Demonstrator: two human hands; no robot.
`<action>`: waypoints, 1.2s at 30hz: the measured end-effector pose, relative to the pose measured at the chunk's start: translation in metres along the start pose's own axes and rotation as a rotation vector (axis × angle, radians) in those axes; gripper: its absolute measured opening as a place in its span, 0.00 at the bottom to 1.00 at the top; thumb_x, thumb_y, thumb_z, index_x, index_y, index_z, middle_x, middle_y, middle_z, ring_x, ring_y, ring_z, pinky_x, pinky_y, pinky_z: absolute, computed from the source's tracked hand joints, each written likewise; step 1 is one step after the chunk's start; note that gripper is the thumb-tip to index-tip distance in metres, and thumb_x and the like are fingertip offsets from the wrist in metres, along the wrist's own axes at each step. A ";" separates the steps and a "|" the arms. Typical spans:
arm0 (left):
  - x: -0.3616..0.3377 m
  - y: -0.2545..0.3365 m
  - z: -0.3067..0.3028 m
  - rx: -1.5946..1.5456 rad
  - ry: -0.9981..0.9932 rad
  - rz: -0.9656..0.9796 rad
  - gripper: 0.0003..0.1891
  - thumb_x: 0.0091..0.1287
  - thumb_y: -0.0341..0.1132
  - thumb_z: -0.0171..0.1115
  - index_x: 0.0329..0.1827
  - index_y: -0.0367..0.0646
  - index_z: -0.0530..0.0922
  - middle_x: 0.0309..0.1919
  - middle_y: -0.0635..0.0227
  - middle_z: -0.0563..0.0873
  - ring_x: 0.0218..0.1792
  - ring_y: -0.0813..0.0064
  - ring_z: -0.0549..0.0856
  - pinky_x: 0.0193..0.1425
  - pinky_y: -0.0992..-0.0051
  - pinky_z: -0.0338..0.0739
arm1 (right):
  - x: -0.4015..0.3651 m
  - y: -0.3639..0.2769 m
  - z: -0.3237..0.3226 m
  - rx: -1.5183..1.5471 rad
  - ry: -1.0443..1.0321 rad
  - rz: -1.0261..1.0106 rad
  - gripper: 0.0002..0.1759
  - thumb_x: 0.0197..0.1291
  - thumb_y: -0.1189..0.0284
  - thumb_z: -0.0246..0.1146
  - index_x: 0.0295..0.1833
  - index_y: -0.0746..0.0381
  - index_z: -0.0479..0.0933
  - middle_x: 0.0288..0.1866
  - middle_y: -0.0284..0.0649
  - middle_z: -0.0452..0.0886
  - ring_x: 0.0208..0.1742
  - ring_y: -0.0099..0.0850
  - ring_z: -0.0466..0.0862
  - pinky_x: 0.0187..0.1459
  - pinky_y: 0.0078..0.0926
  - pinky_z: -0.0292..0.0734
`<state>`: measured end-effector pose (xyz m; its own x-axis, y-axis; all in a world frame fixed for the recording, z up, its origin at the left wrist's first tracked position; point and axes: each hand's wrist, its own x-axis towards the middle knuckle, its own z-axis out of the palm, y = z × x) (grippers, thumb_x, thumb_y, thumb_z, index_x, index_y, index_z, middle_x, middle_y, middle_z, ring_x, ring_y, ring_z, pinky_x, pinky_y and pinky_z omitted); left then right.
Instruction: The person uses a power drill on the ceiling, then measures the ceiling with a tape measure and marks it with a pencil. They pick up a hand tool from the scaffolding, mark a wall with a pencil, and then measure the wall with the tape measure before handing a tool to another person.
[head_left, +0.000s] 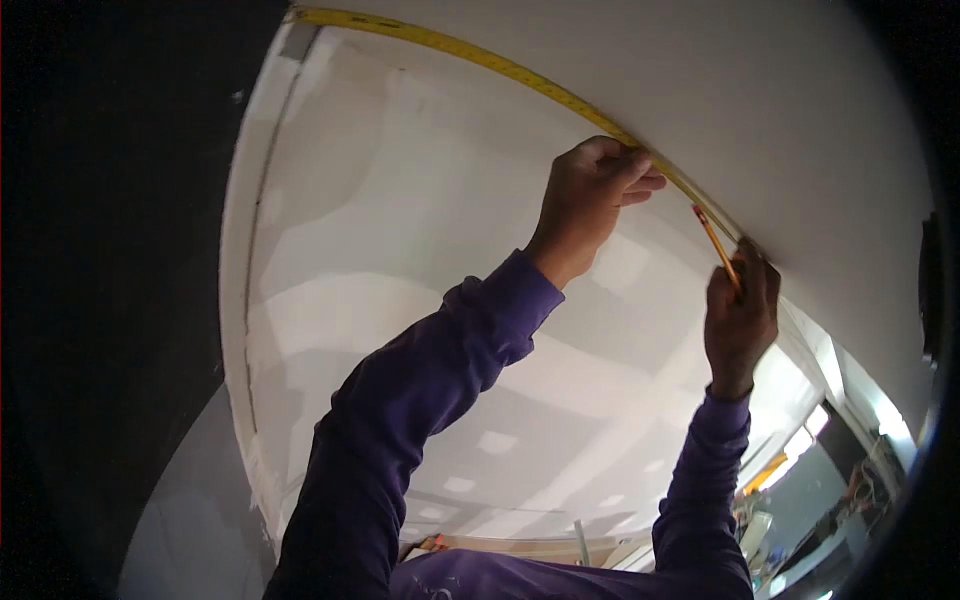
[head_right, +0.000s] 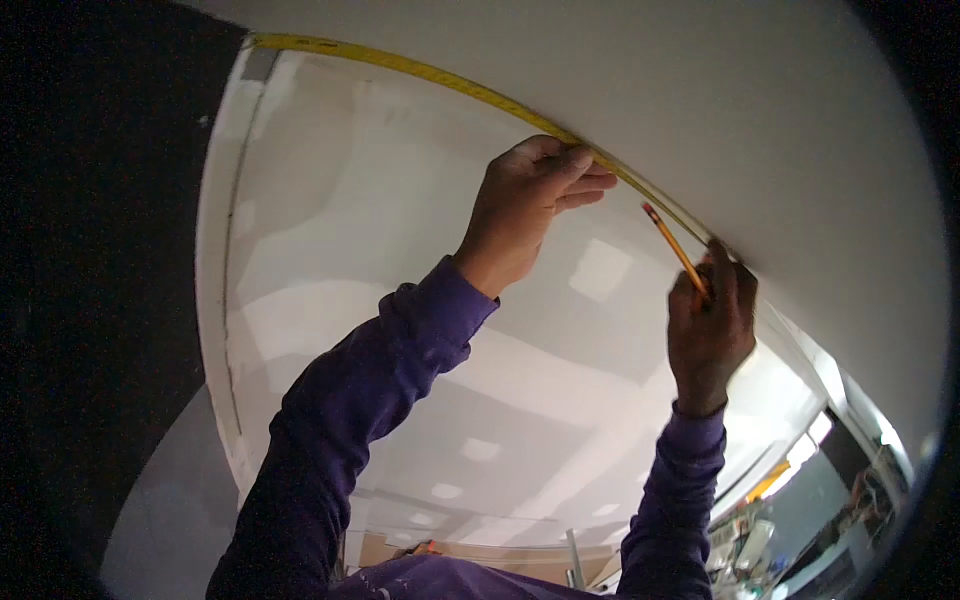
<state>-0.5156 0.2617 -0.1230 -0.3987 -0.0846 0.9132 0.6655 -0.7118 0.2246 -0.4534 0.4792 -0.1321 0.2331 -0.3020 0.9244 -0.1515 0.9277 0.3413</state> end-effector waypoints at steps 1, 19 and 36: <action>0.001 -0.007 0.006 -0.015 0.013 -0.013 0.15 0.73 0.39 0.62 0.47 0.32 0.76 0.44 0.52 0.87 0.48 0.64 0.89 0.58 0.65 0.83 | 0.000 -0.002 -0.002 -0.027 -0.039 0.053 0.22 0.58 0.74 0.67 0.59 0.58 0.80 0.48 0.43 0.81 0.42 0.34 0.87 0.40 0.30 0.85; 0.003 -0.057 0.047 -0.071 0.078 -0.028 0.11 0.70 0.36 0.66 0.46 0.37 0.78 0.39 0.61 0.88 0.44 0.68 0.89 0.50 0.69 0.84 | -0.011 -0.009 0.006 0.076 0.044 0.116 0.27 0.54 0.73 0.70 0.60 0.63 0.73 0.48 0.43 0.83 0.44 0.37 0.88 0.44 0.33 0.87; 0.004 -0.060 0.051 -0.317 0.085 -0.049 0.09 0.69 0.31 0.65 0.37 0.39 0.71 0.31 0.66 0.81 0.33 0.77 0.84 0.36 0.76 0.82 | 0.009 -0.058 0.023 0.134 0.104 0.061 0.26 0.54 0.70 0.73 0.56 0.65 0.71 0.45 0.46 0.83 0.45 0.40 0.87 0.45 0.33 0.85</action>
<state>-0.5251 0.3400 -0.1154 -0.4854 -0.0930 0.8693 0.4201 -0.8968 0.1387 -0.4643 0.4180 -0.1398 0.3166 -0.2150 0.9239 -0.2933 0.9041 0.3108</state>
